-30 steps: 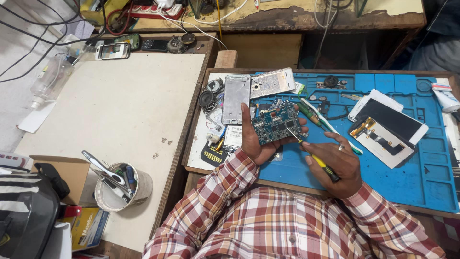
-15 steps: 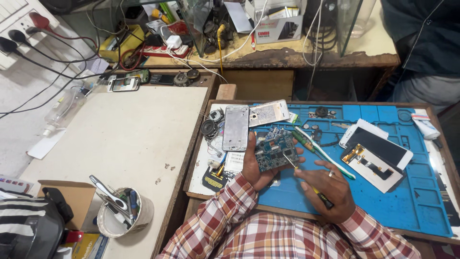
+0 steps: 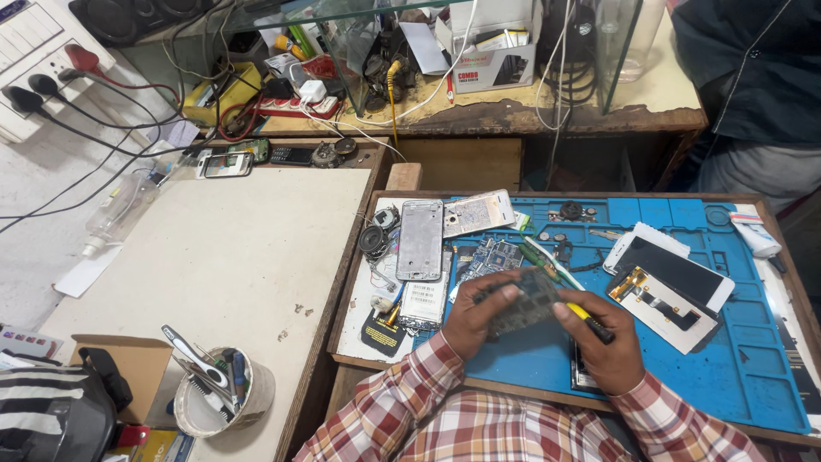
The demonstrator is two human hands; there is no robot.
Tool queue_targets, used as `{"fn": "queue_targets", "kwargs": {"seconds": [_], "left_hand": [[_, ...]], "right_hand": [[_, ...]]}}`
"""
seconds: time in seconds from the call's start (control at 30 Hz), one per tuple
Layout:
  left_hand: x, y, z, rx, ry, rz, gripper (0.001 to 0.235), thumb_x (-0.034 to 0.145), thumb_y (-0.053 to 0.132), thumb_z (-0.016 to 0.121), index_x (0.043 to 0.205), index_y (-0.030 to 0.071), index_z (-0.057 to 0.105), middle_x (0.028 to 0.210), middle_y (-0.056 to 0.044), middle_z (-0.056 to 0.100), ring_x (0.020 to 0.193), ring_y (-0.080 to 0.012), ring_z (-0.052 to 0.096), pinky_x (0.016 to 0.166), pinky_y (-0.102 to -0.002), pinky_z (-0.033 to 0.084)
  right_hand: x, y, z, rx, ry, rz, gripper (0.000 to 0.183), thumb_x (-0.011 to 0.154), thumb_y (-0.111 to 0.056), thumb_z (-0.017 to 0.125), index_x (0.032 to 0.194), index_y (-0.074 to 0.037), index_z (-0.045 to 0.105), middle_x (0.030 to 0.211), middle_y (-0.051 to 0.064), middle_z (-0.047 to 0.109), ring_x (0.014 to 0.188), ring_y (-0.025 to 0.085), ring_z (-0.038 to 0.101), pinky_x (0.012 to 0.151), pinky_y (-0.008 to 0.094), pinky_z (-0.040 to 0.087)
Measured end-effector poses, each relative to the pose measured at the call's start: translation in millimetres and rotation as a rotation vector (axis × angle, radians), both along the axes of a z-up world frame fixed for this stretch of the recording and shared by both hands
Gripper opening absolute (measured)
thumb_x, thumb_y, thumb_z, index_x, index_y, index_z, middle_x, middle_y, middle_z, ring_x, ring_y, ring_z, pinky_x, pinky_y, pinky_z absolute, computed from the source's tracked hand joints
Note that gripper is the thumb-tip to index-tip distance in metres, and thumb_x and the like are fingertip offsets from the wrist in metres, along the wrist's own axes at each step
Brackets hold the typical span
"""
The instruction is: The person holds a small circuit board and uses a screwdriver to scrape its surface, then switches to a toothbrush to scrub the board. The person rotates the board to access different areas while continuing to clean it.
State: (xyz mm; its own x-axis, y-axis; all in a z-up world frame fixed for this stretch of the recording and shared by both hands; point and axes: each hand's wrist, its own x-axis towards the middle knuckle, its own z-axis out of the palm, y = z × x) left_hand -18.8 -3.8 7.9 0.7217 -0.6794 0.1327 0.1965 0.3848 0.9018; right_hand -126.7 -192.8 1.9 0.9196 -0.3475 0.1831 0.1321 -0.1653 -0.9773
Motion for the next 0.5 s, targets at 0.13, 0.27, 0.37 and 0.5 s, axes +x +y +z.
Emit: {"fn": "queue_targets", "kwargs": {"seconds": [0.13, 0.27, 0.37, 0.5], "left_hand": [[-3.2, -1.1, 15.0, 0.046, -0.349, 0.064, 0.023, 0.100, 0.019, 0.074, 0.116, 0.003, 0.074, 0.139, -0.014, 0.068, 0.134, -0.0252, 0.062, 0.117, -0.040, 0.049], [-2.9, 3.8, 52.3, 0.149, -0.557, 0.360, 0.033, 0.093, 0.017, 0.079, 0.123, 0.007, 0.071, 0.139, -0.010, 0.067, 0.136, -0.0258, 0.060, 0.119, -0.041, 0.048], [-3.0, 21.5, 98.4, -0.017, -0.543, 0.498, 0.039, 0.096, 0.015, 0.079, 0.132, 0.008, 0.064, 0.145, -0.012, 0.063, 0.136, -0.0264, 0.058, 0.119, -0.041, 0.047], [0.8, 72.4, 164.6, -0.215, -0.633, 0.672, 0.041, 0.096, 0.016, 0.080, 0.133, 0.008, 0.063, 0.145, -0.012, 0.062, 0.136, -0.0266, 0.058, 0.119, -0.041, 0.047]], "right_hand": [[0.1, -8.7, -9.5, 0.130, 0.030, 0.100, 0.024, 0.100, -0.019, 0.068, 0.103, 0.003, 0.077, 0.085, 0.009, 0.074, 0.076, 0.011, 0.064, 0.067, 0.027, 0.051], [-0.2, -7.5, -7.8, 0.281, 0.063, 0.076, 0.023, 0.099, -0.019, 0.067, 0.098, 0.003, 0.075, 0.086, 0.008, 0.075, 0.077, 0.014, 0.070, 0.070, 0.032, 0.060], [2.8, -6.2, -2.2, 0.345, 0.047, 0.054, 0.021, 0.098, -0.018, 0.066, 0.098, 0.002, 0.074, 0.088, 0.007, 0.075, 0.079, 0.015, 0.072, 0.072, 0.034, 0.064], [2.2, -3.8, -1.7, 0.345, 0.047, 0.026, 0.019, 0.096, -0.017, 0.067, 0.098, 0.001, 0.074, 0.088, 0.005, 0.074, 0.080, 0.012, 0.071, 0.073, 0.032, 0.063]]}}
